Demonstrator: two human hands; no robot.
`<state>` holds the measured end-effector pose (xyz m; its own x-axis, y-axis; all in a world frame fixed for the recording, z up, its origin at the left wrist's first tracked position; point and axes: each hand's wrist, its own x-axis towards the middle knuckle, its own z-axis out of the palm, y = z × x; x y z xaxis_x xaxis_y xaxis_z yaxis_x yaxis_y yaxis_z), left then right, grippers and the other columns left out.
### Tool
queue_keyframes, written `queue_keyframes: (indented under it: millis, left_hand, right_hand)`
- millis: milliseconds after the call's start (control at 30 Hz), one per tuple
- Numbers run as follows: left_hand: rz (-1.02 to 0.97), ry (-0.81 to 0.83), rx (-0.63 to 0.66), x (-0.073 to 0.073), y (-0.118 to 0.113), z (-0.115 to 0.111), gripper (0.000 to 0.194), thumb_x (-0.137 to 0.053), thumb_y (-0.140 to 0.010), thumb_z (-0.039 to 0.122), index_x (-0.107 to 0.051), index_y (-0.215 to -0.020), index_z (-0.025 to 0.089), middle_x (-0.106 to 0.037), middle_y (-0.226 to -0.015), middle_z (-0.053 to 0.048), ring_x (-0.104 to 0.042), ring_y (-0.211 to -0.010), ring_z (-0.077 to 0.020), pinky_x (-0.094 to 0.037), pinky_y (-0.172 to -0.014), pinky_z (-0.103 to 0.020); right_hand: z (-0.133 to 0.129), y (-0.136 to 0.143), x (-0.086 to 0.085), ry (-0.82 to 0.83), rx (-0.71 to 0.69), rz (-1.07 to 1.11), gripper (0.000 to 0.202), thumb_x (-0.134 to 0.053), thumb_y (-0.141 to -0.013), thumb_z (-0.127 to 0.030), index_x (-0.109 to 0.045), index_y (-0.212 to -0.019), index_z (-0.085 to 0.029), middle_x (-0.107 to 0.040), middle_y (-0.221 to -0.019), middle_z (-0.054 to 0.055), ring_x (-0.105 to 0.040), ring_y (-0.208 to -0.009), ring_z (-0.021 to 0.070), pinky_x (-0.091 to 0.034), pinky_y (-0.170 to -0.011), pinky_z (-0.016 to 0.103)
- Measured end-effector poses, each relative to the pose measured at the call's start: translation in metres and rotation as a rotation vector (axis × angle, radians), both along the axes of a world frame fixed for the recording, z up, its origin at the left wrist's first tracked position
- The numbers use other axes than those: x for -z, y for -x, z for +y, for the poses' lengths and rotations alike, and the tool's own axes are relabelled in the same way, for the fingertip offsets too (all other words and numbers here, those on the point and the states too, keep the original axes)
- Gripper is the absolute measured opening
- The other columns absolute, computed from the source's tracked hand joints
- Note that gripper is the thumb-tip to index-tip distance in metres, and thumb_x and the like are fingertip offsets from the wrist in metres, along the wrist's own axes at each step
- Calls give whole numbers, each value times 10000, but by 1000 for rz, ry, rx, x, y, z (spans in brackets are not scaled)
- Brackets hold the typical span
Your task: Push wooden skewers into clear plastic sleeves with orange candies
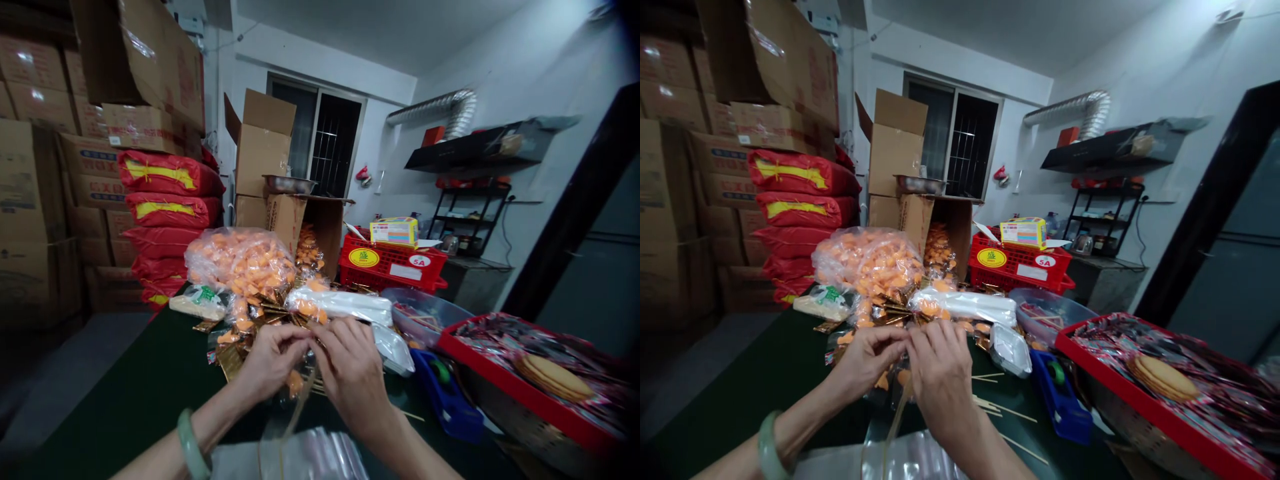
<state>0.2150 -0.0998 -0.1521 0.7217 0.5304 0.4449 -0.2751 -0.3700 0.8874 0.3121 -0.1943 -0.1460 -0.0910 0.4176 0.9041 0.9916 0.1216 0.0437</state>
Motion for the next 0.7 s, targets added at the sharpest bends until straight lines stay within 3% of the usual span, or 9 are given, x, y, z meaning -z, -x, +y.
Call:
queue_keyframes:
  millis: [100, 233, 400, 567, 700]
  left_hand:
    - [33, -146, 61, -2, 2, -7, 180, -467, -760, 216, -576, -673, 103, -495, -599, 6, -430, -586, -103, -355, -567, -201]
    - [128, -391, 42, -1, 3, -13, 198, -408, -723, 87, -386, -535, 144, -300, -534, 53, -278, -517, -74, -226, -480, -193]
    - [143, -582, -1, 2, -1, -22, 218, -403, -660, 22, -301, -521, 155, -297, -519, 56, -276, -500, -67, -208, -485, -206]
    - [175, -542, 58, 0, -2, -31, 173, -400, -645, 14, -537, -606, 112, -356, -532, 48, -315, -503, -66, -237, -486, -193]
    - [225, -354, 114, 1, -2, -32, 239, -437, -667, 75, -653, -767, 94, -398, -518, 42, -316, -478, -66, -243, -455, -185]
  right_hand:
    - [-1, -6, 6, 41, 5, 27, 160, -439, -838, -119, -599, -839, -109, -564, -695, 74, -466, -699, 186, -336, -650, 329]
    - [-11, -10, 6, 76, 12, -8, 193, -414, -840, -112, -583, -747, -126, -550, -676, 67, -453, -701, 187, -327, -658, 329]
    - [-23, -8, 7, 83, 74, -46, 240, -376, -839, -116, -530, -657, -144, -513, -635, 60, -419, -650, 180, -310, -604, 309]
    - [-28, -19, 13, 103, 173, 2, 216, -356, -831, -103, -461, -651, -162, -464, -636, 46, -412, -642, 176, -327, -603, 305]
    - [-40, -37, 8, -11, 237, 120, 162, -389, -831, -115, -442, -686, -165, -450, -637, 36, -418, -625, 168, -336, -570, 292]
